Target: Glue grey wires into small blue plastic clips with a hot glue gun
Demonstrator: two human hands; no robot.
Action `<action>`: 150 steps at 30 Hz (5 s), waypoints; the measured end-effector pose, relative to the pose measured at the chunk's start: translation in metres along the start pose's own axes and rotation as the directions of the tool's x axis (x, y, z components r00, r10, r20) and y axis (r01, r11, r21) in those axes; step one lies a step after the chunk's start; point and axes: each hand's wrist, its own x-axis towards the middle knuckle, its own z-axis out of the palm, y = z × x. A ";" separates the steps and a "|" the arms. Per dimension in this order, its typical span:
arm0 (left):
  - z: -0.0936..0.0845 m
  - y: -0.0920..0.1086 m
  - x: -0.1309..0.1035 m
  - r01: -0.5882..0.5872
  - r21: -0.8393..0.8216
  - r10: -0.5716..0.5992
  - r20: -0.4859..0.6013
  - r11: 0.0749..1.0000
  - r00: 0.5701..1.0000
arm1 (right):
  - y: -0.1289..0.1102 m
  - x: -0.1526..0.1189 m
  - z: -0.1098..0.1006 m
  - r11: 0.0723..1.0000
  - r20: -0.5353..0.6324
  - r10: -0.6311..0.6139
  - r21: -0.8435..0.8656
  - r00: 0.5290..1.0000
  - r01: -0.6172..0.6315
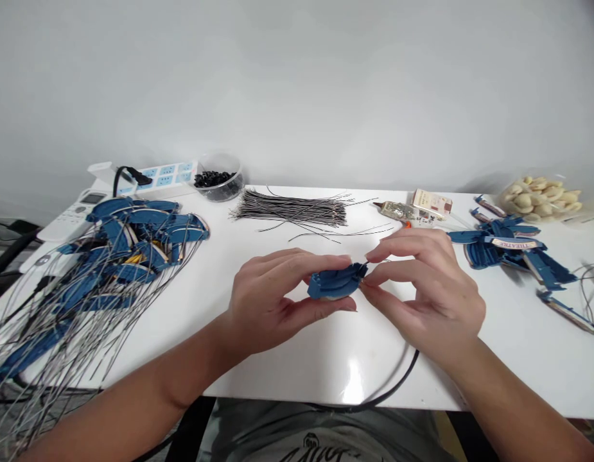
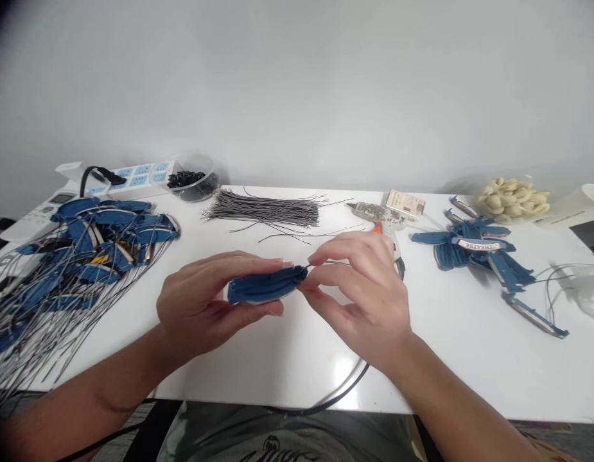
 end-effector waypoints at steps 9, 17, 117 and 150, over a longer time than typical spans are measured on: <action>0.000 -0.001 -0.002 0.005 -0.027 -0.006 -0.006 1.000 1.000 | -0.001 0.000 0.000 1.000 -0.020 -0.001 0.016 1.000 0.002; 0.000 0.001 -0.002 0.036 -0.009 -0.036 -0.007 0.999 0.999 | -0.001 0.001 0.000 1.000 -0.017 0.003 0.009 1.000 -0.003; 0.001 0.002 -0.006 0.120 -0.074 -0.118 0.022 0.990 0.993 | -0.003 0.000 -0.001 0.999 0.018 0.036 -0.005 0.999 -0.036; 0.025 -0.037 -0.008 0.730 -0.651 -0.636 0.477 0.208 0.606 | 0.112 -0.002 -0.033 0.419 0.190 0.902 -0.602 0.387 -0.680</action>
